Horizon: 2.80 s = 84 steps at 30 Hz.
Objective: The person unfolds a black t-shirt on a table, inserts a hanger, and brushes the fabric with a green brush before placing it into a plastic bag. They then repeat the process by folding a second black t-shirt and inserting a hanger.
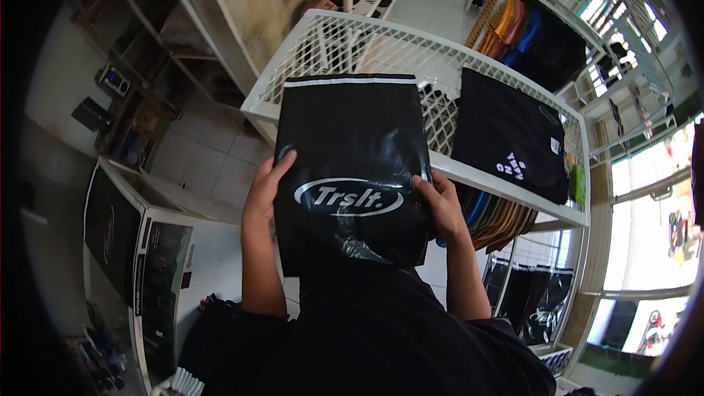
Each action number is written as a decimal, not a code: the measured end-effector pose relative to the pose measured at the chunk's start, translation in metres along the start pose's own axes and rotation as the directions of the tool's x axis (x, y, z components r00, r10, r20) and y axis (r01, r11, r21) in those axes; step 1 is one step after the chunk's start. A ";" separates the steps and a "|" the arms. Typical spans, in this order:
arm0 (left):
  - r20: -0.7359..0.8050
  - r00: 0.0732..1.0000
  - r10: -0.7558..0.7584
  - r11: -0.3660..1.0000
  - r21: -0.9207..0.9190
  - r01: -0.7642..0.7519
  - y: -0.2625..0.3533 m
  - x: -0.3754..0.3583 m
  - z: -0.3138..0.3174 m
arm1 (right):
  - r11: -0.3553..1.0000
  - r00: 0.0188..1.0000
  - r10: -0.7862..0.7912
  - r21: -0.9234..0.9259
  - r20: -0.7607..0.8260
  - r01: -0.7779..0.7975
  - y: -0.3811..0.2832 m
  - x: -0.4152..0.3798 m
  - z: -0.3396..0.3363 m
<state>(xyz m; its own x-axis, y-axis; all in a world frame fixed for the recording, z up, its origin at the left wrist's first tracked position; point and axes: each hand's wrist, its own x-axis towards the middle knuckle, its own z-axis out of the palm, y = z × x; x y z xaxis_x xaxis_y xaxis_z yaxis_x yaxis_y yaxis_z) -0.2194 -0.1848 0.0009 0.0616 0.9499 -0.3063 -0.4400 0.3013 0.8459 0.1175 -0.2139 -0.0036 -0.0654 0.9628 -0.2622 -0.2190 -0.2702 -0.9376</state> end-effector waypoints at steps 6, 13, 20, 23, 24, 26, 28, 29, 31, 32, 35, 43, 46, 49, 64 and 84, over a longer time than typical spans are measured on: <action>-0.094 0.970 0.223 0.952 0.234 -0.196 0.022 -0.012 -0.041 | 0.993 0.995 0.042 -0.114 0.091 -0.032 -0.004 0.034 0.053; -0.213 0.914 0.345 0.933 0.182 -0.310 0.103 -0.098 -0.137 | 0.992 0.906 0.124 -0.041 0.405 -0.117 -0.014 0.115 0.210; -0.445 0.698 0.561 0.827 0.280 -0.487 0.184 -0.204 -0.249 | 0.985 0.711 -0.090 -0.045 0.698 0.169 -0.007 0.143 0.446; -0.572 0.587 0.573 0.811 0.292 -0.507 0.210 -0.245 -0.295 | 0.980 0.582 -0.113 -0.007 0.806 0.200 -0.015 0.115 0.540; -0.593 0.539 0.598 0.789 0.320 -0.524 0.216 -0.257 -0.311 | 0.968 0.530 -0.156 0.024 0.834 0.248 -0.009 0.114 0.571; -0.574 0.455 0.681 0.724 0.433 -0.537 0.227 -0.276 -0.349 | 0.968 0.501 -0.164 0.040 0.850 0.249 0.002 0.108 0.626; -0.619 0.442 0.649 0.747 0.406 -0.527 0.240 -0.294 -0.382 | 0.949 0.452 -0.184 0.039 0.873 0.311 0.015 0.113 0.676; -0.649 0.427 0.630 0.760 0.401 -0.512 0.245 -0.302 -0.399 | 0.941 0.457 -0.175 0.011 0.872 0.339 0.025 0.116 0.704; -0.662 0.424 0.618 0.771 0.403 -0.493 0.246 -0.309 -0.451 | 0.933 0.453 -0.138 -0.038 0.881 0.357 0.046 0.124 0.749; -0.664 0.416 0.621 0.767 0.407 -0.496 0.243 -0.312 -0.468 | 0.935 0.441 -0.109 -0.059 0.891 0.350 0.059 0.131 0.769; -0.779 0.230 0.583 0.807 0.523 -0.274 0.228 -0.314 -0.507 | 0.853 0.465 -0.129 -0.141 0.876 0.502 0.098 0.139 0.802; -0.806 -0.063 0.589 0.723 0.490 0.487 0.181 -0.314 -0.542 | 0.514 0.614 -0.132 -0.475 0.778 0.714 0.145 0.133 0.804; -0.813 -0.037 0.581 0.724 0.495 0.480 0.179 -0.315 -0.541 | 0.448 0.601 -0.164 -0.484 0.782 0.751 0.149 0.132 0.801; -0.791 -0.054 0.609 0.709 0.512 0.485 0.176 -0.315 -0.538 | 0.402 0.584 -0.200 -0.478 0.787 0.781 0.150 0.131 0.802; -0.575 0.202 0.793 0.364 0.713 0.599 0.141 -0.325 -0.369 | 0.254 0.061 -0.349 0.032 0.935 0.967 0.110 -0.021 0.696; -0.405 0.095 0.909 0.284 0.771 0.570 0.102 -0.310 -0.338 | 0.162 0.311 -0.357 -0.270 0.881 0.949 0.127 0.017 0.587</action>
<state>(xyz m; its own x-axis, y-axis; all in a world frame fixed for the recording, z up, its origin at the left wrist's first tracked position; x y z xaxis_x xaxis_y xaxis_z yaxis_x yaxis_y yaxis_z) -0.5867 -0.4766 0.0345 -0.7573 0.3309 0.5630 0.6007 0.6911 0.4019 -0.4826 -0.2338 0.0073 -0.7997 0.3925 0.4544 0.1650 0.8712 -0.4623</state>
